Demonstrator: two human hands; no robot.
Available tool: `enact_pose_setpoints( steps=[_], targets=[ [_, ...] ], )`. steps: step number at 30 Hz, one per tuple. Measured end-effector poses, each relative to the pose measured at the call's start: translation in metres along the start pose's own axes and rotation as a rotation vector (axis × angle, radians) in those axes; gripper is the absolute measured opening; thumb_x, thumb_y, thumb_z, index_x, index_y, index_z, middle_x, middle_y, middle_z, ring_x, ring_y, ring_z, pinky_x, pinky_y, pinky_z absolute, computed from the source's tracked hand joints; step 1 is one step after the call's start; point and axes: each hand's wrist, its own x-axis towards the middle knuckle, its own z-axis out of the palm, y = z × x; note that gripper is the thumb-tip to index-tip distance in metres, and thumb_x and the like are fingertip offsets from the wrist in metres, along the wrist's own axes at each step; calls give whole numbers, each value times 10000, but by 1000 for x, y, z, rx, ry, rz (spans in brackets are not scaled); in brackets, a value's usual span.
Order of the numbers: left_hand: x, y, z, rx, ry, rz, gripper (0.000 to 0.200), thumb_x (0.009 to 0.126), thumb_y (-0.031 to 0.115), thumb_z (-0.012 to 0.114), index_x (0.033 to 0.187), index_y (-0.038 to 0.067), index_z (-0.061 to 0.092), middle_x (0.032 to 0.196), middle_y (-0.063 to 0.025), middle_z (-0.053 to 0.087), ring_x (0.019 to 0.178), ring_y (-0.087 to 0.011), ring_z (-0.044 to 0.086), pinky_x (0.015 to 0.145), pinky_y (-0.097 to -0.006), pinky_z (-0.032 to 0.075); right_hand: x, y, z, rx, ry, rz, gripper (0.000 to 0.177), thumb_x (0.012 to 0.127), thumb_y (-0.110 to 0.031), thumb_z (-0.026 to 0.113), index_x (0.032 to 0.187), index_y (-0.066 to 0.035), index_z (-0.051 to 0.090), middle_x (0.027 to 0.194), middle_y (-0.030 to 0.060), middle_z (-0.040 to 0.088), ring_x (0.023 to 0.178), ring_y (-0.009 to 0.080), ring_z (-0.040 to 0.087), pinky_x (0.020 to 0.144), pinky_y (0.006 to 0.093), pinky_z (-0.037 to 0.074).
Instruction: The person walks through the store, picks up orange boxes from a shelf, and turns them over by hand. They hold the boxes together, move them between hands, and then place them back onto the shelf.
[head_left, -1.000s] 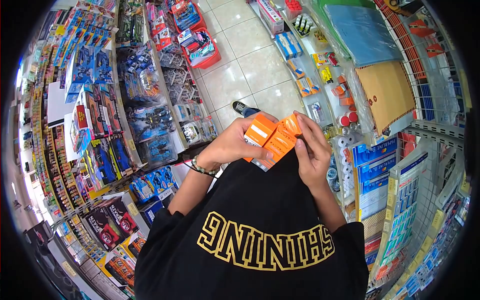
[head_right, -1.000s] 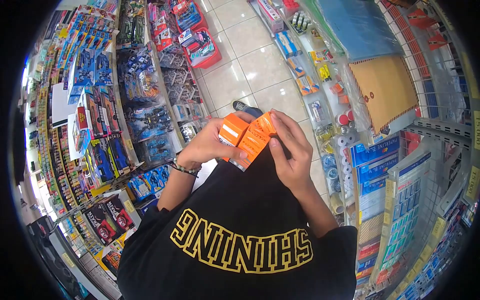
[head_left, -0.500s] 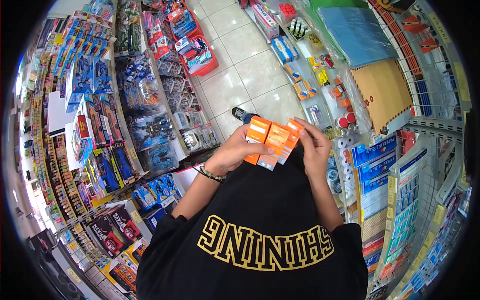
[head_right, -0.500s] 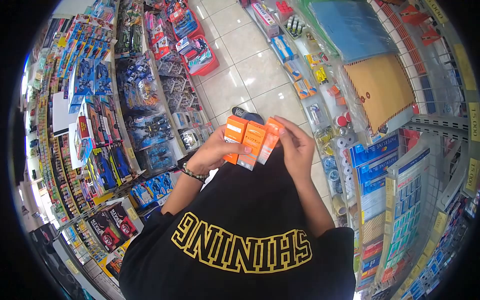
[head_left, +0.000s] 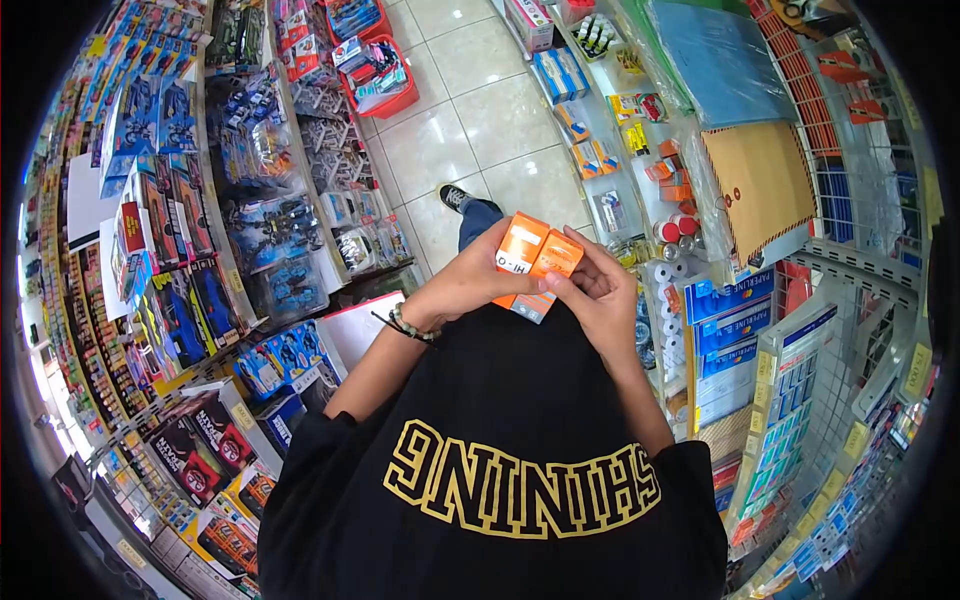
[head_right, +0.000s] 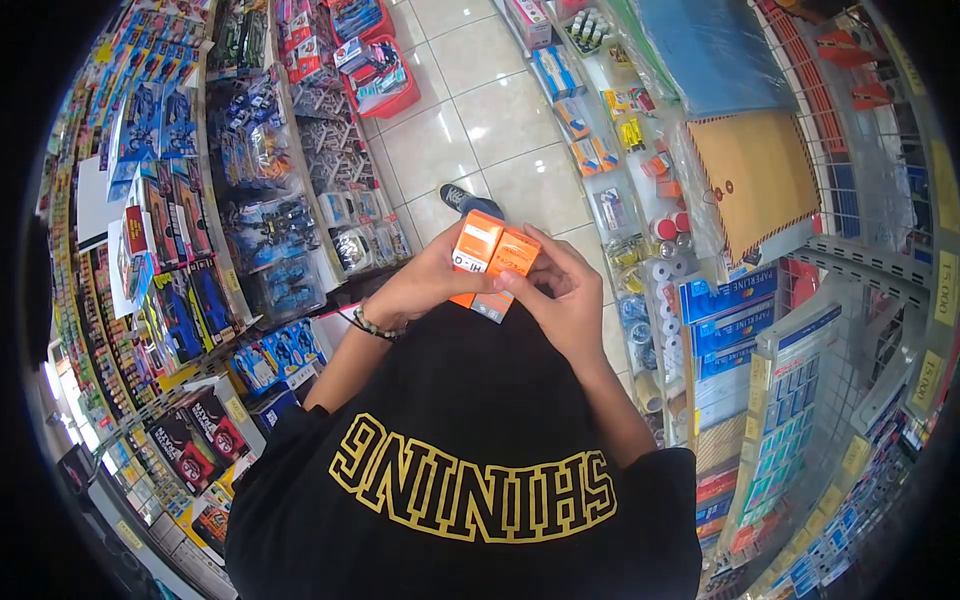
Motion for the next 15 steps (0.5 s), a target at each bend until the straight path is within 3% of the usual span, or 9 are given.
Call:
enact_pose_setpoints(
  steps=[3,8,15],
  targets=[
    [3,-6,1,-91,58,54,540,832,51,758,1297,18,485,1192,-64,626,1113,-150,609,959,-313,501,4,-1,2,24,11,-4,536,852,13,726,1347,69,528,1177,141,647,995,139,661,770,249,537],
    [0,5,-6,-173,-89,-12,609,820,87,799,1328,12,473,1235,-72,611,1150,-154,594,980,-319,495,8,-9,7,8,-13,37,541,864,13,714,1362,72,509,1210,162,638,1022,157,659,811,268,543],
    [1,-10,-7,-177,13,48,629,819,107,809,1342,22,471,1244,-72,607,1162,-149,584,992,-322,484,9,-13,11,26,-13,65,523,933,-24,641,1403,90,442,1266,168,610,1129,190,614,922,309,523]
  ],
)
